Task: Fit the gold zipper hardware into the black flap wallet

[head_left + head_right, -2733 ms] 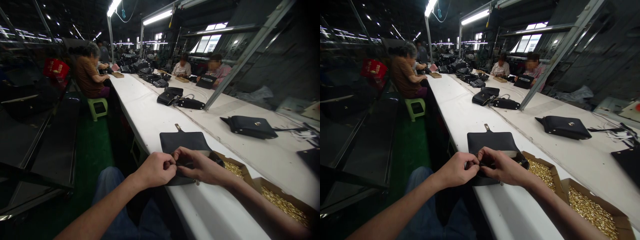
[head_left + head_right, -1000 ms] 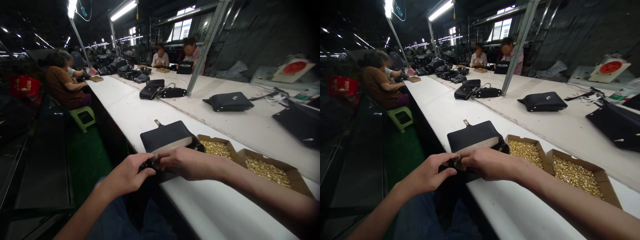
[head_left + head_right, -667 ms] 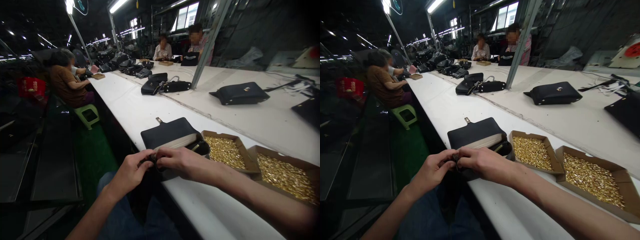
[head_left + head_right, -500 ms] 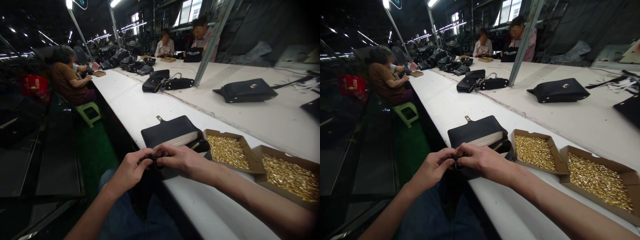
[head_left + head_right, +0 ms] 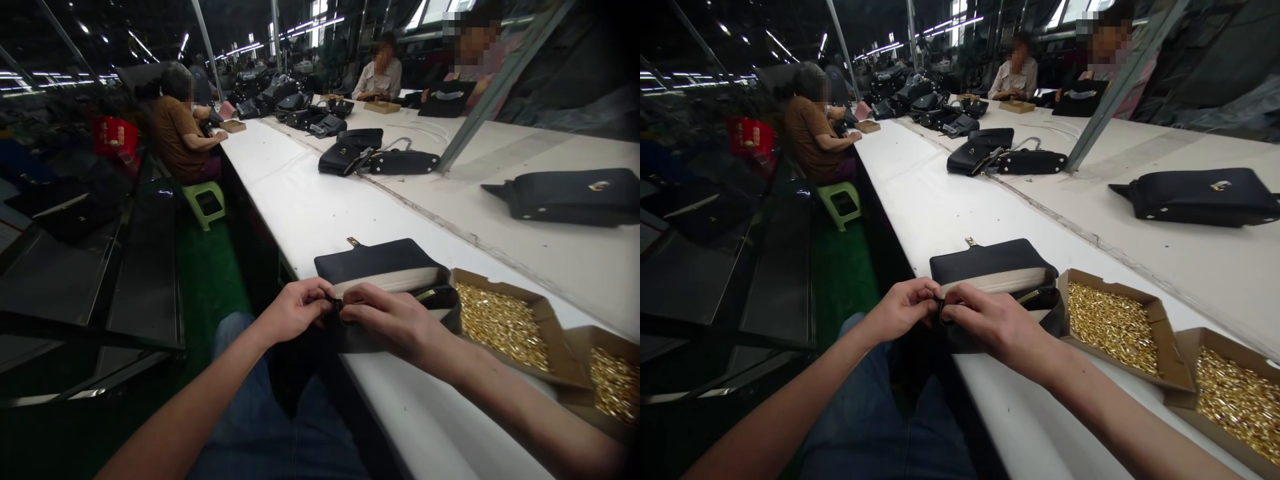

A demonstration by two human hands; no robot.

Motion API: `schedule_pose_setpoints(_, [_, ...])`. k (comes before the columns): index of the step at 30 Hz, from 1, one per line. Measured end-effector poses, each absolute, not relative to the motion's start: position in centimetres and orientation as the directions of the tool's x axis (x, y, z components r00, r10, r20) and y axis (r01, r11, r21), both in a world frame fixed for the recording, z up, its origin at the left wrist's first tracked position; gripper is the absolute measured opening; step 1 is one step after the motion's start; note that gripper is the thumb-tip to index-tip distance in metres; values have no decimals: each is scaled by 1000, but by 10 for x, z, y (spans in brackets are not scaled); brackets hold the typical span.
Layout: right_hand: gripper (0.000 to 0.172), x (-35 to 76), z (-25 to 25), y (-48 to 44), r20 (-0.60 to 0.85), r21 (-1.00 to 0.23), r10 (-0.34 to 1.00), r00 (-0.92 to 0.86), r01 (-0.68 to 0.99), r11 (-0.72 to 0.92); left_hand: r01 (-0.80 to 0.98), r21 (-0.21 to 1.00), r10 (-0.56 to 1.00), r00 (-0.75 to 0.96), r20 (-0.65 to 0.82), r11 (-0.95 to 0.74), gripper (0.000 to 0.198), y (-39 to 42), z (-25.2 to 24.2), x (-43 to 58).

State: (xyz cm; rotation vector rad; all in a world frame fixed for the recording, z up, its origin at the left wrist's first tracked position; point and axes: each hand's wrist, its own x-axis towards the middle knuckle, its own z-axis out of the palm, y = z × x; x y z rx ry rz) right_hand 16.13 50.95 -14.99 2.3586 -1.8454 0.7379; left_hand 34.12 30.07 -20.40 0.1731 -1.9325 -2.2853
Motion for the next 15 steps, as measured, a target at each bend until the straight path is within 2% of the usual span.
schedule_pose_setpoints(5, [21,164,-150,505,450,-190,-881,145,-949,-253,26,982,-165,-986,-5,-188,33,298,-210,342])
schedule_pose_setpoints(15, [26,176,-140,500,469,-216,-869,160,-933,-288,72,993,-128,-990,59,-97,19,290,-196,349])
